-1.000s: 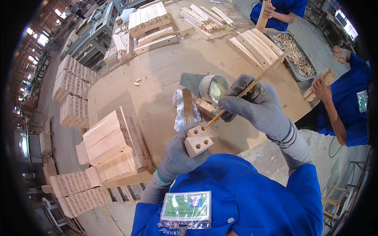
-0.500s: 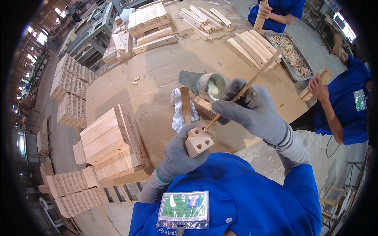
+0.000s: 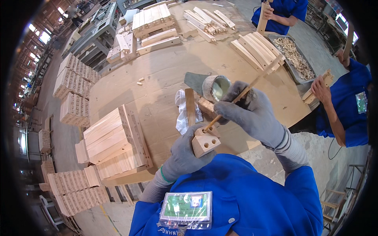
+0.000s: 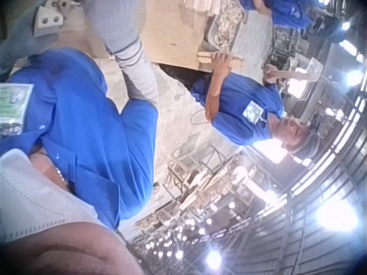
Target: The person applies glue to the holes of small wooden blocks using a thin stick, then places the blocks on a stack. The person repeats this process for multiple blocks in a workshop setting.
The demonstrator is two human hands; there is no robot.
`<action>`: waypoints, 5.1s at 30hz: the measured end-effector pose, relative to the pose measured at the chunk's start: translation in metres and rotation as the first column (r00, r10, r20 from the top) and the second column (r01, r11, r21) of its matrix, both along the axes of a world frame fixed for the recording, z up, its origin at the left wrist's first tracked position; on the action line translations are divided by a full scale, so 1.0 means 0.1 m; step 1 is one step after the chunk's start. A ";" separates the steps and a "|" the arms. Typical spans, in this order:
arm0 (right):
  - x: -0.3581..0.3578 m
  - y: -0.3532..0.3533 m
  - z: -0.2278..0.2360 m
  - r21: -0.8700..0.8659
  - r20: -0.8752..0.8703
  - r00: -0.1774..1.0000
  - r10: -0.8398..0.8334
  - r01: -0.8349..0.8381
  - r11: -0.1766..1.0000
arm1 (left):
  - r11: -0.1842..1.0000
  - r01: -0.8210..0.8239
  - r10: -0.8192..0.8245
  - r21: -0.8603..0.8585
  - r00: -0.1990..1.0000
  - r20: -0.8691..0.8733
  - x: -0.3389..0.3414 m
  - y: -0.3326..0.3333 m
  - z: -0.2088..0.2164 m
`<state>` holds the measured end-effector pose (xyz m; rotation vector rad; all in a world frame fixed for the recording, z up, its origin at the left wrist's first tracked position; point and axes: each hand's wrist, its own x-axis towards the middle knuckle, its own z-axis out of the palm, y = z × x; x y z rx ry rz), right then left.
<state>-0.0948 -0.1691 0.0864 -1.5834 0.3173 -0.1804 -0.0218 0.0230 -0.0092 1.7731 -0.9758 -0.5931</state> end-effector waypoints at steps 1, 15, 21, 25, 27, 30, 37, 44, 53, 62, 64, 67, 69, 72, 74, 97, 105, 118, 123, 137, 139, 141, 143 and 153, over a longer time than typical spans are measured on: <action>-0.02 -0.01 0.01 -0.030 0.023 1.000 0.017 -0.016 0.999 | 1.000 0.005 -0.005 0.003 1.000 0.012 0.00 -0.01 0.01; -0.02 -0.01 0.10 0.072 0.002 0.999 -0.038 0.038 0.997 | 0.998 -0.026 0.026 0.050 1.000 0.009 0.03 0.01 -0.02; -0.10 0.04 0.08 0.146 -0.037 0.999 0.029 -0.023 0.989 | 0.997 -0.037 0.040 0.064 0.998 -0.048 0.03 -0.01 -0.01; -0.09 0.04 0.08 -0.039 -0.088 0.991 0.098 -0.102 0.994 | 0.996 -0.041 0.048 0.078 0.996 -0.082 0.00 -0.03 0.04; -0.11 0.03 0.09 -0.108 -0.069 0.990 0.125 -0.132 0.985 | 0.997 -0.034 0.039 0.075 0.997 -0.068 -0.01 -0.04 0.05; -0.11 0.03 0.09 -0.106 -0.009 0.988 0.152 -0.152 0.983 | 0.998 -0.011 0.015 0.058 0.997 -0.078 0.01 -0.05 0.04; -0.07 0.01 0.11 0.018 -0.014 0.991 0.133 -0.133 0.991 | 0.996 -0.017 0.023 0.085 0.998 -0.059 0.02 -0.05 -0.02; -0.10 -0.09 0.16 0.082 -0.075 0.996 -0.049 0.055 0.995 | 0.995 -0.041 0.057 0.089 0.982 -0.179 0.03 -0.03 -0.03; -0.09 -0.10 0.05 -0.030 -0.040 0.996 0.080 -0.081 0.996 | 0.997 -0.025 0.041 0.068 0.971 -0.237 0.04 -0.03 0.01; -0.15 -0.14 0.02 -0.189 0.158 0.971 0.181 -0.150 0.970 | 0.999 -0.031 0.036 0.038 0.989 -0.140 0.04 -0.05 -0.05; -0.13 -0.14 0.03 -0.306 0.204 0.955 0.216 -0.147 0.941 | 0.999 -0.017 0.024 0.036 0.978 -0.206 0.05 -0.04 -0.03; -0.10 -0.08 0.06 -0.243 0.200 0.963 0.180 -0.129 0.961 | 0.997 -0.030 0.005 -0.073 0.947 -0.320 0.02 0.04 -0.15; -0.12 -0.01 0.21 -0.020 0.065 0.995 0.070 -0.069 0.997 | 0.996 -0.029 0.007 -0.086 0.970 -0.244 0.05 0.07 -0.15; -0.18 -0.05 0.21 -0.058 0.104 0.993 -0.048 0.054 0.997 | 0.999 -0.032 0.032 -0.034 0.999 -0.023 0.12 0.06 0.03; -0.21 -0.19 0.02 -0.008 0.245 0.967 -0.070 0.075 0.997 | 0.995 -0.098 0.099 -0.018 0.993 0.067 0.15 0.11 0.24; 0.36 0.29 -0.53 -0.541 0.485 0.853 0.191 0.121 0.832 | 0.622 -0.499 0.016 -0.603 0.778 -0.628 0.54 -0.23 0.62; -0.10 0.13 -0.51 -0.709 0.382 0.916 0.125 0.204 0.675 | 0.750 -0.382 0.239 -0.540 0.918 -0.318 0.55 -0.06 0.19; 0.06 -0.58 -1.28 -0.091 0.200 0.873 -0.446 0.469 0.878 | 0.981 -0.194 0.185 0.010 0.919 -0.349 0.76 -0.37 -0.08; 0.11 -0.61 -1.43 -0.097 0.166 0.886 -0.432 0.450 0.888 | 0.996 -0.093 0.091 0.011 0.925 -0.368 0.84 -0.61 -0.09; -0.36 -0.29 -1.23 -0.497 0.291 0.916 -0.276 0.391 0.774 | 0.981 -0.156 0.177 0.119 0.965 -0.192 0.79 -0.77 -0.42; -0.32 -0.31 -1.30 -0.487 0.295 0.912 -0.286 0.401 0.776 | 0.983 -0.153 0.168 0.098 0.971 -0.173 0.78 -0.80 -0.40; -0.30 -0.28 -1.38 -0.415 0.328 0.898 -0.294 0.417 0.809 | 0.983 -0.152 0.169 0.105 0.969 -0.181 0.78 -0.81 -0.40; -0.31 -0.25 -1.37 -0.344 0.336 0.877 -0.343 0.453 0.822 | 0.977 -0.157 0.187 0.147 0.959 -0.213 0.78 -0.79 -0.40; -0.21 -0.19 -1.17 -0.375 0.229 0.910 -0.345 0.410 0.831 | 0.979 -0.163 0.183 0.121 0.966 -0.182 0.75 -0.79 -0.41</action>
